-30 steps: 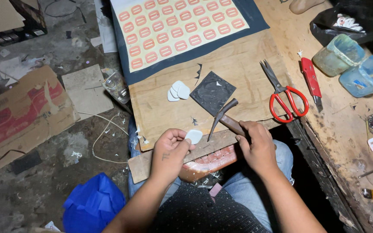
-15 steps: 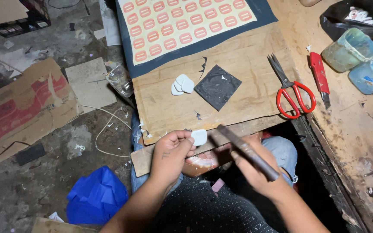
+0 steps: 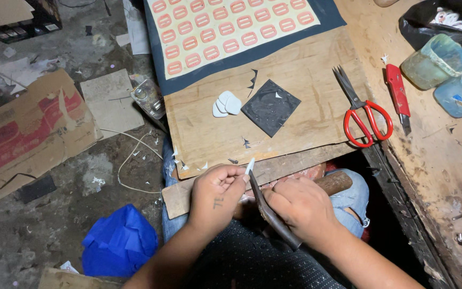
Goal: The person shapes small white plastic pieces into a rectangular form with a central slot using a hammer and a utility knife. They repeatedly tap the pieces on a wooden block and trim edges, then place the finished pieces into a black container.
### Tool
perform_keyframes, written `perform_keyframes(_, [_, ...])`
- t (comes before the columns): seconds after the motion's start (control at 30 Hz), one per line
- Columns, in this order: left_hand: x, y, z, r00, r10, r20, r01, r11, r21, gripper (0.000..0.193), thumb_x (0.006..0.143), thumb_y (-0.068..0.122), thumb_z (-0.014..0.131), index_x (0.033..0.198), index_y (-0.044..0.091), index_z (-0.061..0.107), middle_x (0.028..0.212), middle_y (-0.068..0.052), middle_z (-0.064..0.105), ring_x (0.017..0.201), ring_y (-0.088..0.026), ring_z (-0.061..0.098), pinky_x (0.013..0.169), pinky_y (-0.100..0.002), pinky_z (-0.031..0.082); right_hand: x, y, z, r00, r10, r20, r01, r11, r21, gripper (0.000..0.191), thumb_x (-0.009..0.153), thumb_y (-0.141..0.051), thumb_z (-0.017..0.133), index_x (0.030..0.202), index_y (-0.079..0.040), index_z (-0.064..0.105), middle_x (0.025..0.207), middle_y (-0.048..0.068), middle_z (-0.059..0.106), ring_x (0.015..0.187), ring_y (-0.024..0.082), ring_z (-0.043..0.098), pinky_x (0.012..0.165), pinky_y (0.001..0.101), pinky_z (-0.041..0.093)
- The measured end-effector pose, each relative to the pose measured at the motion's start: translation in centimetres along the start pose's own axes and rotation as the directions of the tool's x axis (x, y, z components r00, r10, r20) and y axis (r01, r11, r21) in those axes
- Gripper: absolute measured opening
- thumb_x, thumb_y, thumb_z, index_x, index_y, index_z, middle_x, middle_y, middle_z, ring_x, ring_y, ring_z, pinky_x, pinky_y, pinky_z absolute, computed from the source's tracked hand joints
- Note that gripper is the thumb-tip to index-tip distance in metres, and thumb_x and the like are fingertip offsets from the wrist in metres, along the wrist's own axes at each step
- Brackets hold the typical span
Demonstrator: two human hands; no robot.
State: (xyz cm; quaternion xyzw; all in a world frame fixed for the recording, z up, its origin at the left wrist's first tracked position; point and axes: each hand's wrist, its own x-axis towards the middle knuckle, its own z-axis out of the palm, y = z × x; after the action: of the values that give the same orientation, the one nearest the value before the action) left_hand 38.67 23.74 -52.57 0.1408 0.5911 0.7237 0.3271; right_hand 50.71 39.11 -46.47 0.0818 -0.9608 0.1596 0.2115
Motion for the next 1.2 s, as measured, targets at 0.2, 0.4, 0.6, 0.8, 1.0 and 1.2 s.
perform_keyframes(0.2, [-0.4, 4.8, -3.7, 0.99, -0.08, 0.114, 0.079, 0.997, 0.01, 0.013, 0.096, 0.004, 0.064, 0.103, -0.005, 0.07, 0.084, -0.008, 0.073, 0.071, -0.008, 0.068, 0.061, -0.02, 0.053, 4.3, -2.0, -1.0, 0.996, -0.057, 0.069, 0.056, 0.998, 0.014, 0.015, 0.077, -0.021, 0.071, 0.084, -0.01, 0.065, 0.072, 0.005, 0.057, 0.068, 0.027, 0.062, 0.058, 0.0404, 0.045])
perform_keyframes(0.4, [0.6, 6.3, -6.7, 0.944, -0.205, 0.258, 0.263, 0.94, -0.216, 0.013, 0.098, 0.004, 0.065, 0.105, -0.005, 0.068, 0.084, -0.009, 0.073, 0.07, -0.009, 0.065, 0.061, -0.021, 0.05, 8.5, -3.0, -2.3, 0.997, -0.07, 0.015, 0.066, 0.982, 0.175, 0.019, 0.077, -0.023, 0.075, 0.084, -0.008, 0.064, 0.078, 0.007, 0.064, 0.069, 0.028, 0.065, 0.058, 0.0396, 0.05])
perform_keyframes(0.6, [3.3, 16.0, -12.1, 0.953, -0.227, 0.199, 0.26, 0.952, -0.161, 0.01, 0.094, 0.004, 0.067, 0.101, -0.004, 0.066, 0.086, -0.011, 0.075, 0.073, -0.012, 0.069, 0.067, -0.024, 0.056, 19.9, -5.1, -5.2, 1.0, -0.025, 0.0, 0.024, 0.962, 0.271, 0.026, 0.072, -0.02, 0.086, 0.068, -0.012, 0.062, 0.059, 0.005, 0.058, 0.052, 0.025, 0.061, 0.048, 0.0376, 0.046])
perform_keyframes(0.8, [4.8, 17.1, -12.6, 0.978, -0.158, 0.138, 0.178, 0.974, -0.144, 0.008, 0.095, 0.002, 0.065, 0.1, -0.005, 0.064, 0.09, -0.013, 0.074, 0.078, -0.013, 0.07, 0.072, -0.025, 0.058, 22.9, -4.7, -3.4, 1.0, 0.004, 0.013, -0.007, 0.963, 0.268, 0.029, 0.073, -0.021, 0.085, 0.066, -0.011, 0.059, 0.061, 0.006, 0.058, 0.053, 0.026, 0.061, 0.05, 0.0377, 0.047])
perform_keyframes(1.0, [8.4, 10.3, -10.8, 0.977, -0.21, -0.045, 0.197, 0.957, -0.212, 0.012, 0.093, 0.004, 0.059, 0.104, 0.0, 0.058, 0.091, -0.015, 0.073, 0.076, -0.016, 0.07, 0.065, -0.028, 0.055, 17.4, -0.1, 0.5, 0.993, 0.018, -0.113, 0.009, 0.974, 0.228, 0.021, 0.077, -0.021, 0.085, 0.074, -0.011, 0.067, 0.064, 0.006, 0.058, 0.058, 0.028, 0.062, 0.054, 0.0394, 0.048])
perform_keyframes(1.2, [7.7, -0.6, -2.9, 0.947, -0.315, 0.063, 0.309, 0.838, -0.45, 0.011, 0.093, 0.004, 0.06, 0.103, 0.001, 0.058, 0.101, -0.012, 0.071, 0.086, -0.016, 0.071, 0.079, -0.031, 0.06, 5.3, 5.0, 7.4, 0.765, 0.643, 0.046, -0.53, 0.587, 0.612, 0.028, 0.086, -0.019, 0.078, 0.107, -0.002, 0.07, 0.092, 0.005, 0.076, 0.083, 0.014, 0.071, 0.075, 0.0284, 0.057])
